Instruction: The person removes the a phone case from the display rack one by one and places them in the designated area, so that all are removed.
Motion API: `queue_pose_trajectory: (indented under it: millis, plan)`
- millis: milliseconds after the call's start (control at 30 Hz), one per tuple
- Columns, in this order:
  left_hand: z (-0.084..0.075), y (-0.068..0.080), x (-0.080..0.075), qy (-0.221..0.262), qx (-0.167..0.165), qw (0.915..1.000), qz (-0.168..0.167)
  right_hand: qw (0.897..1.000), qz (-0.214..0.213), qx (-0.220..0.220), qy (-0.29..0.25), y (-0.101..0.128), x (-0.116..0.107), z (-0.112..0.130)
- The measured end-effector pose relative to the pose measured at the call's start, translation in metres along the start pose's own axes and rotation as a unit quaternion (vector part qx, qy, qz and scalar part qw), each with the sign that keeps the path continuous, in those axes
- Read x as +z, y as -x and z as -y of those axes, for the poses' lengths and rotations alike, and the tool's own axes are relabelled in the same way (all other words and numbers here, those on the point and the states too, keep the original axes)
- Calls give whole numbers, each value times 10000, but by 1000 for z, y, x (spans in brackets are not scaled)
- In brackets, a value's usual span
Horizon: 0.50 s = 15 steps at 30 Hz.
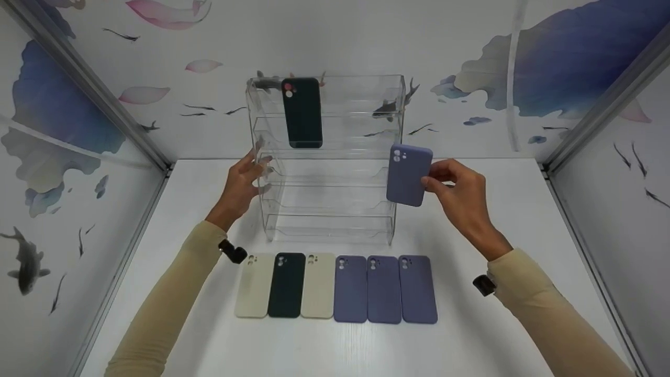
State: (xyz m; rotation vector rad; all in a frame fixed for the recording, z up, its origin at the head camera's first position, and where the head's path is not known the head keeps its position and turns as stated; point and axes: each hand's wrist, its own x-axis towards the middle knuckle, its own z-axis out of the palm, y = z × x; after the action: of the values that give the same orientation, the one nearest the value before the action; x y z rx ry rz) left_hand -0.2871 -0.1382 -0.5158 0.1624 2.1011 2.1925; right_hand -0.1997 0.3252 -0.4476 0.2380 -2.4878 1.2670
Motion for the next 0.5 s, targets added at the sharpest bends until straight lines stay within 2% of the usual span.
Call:
queue_pose_trajectory:
  millis: [500]
  plan:
    - [0, 1, 0, -90, 10, 9999, -79, 9994, -12, 304, 146, 17, -4, -24]
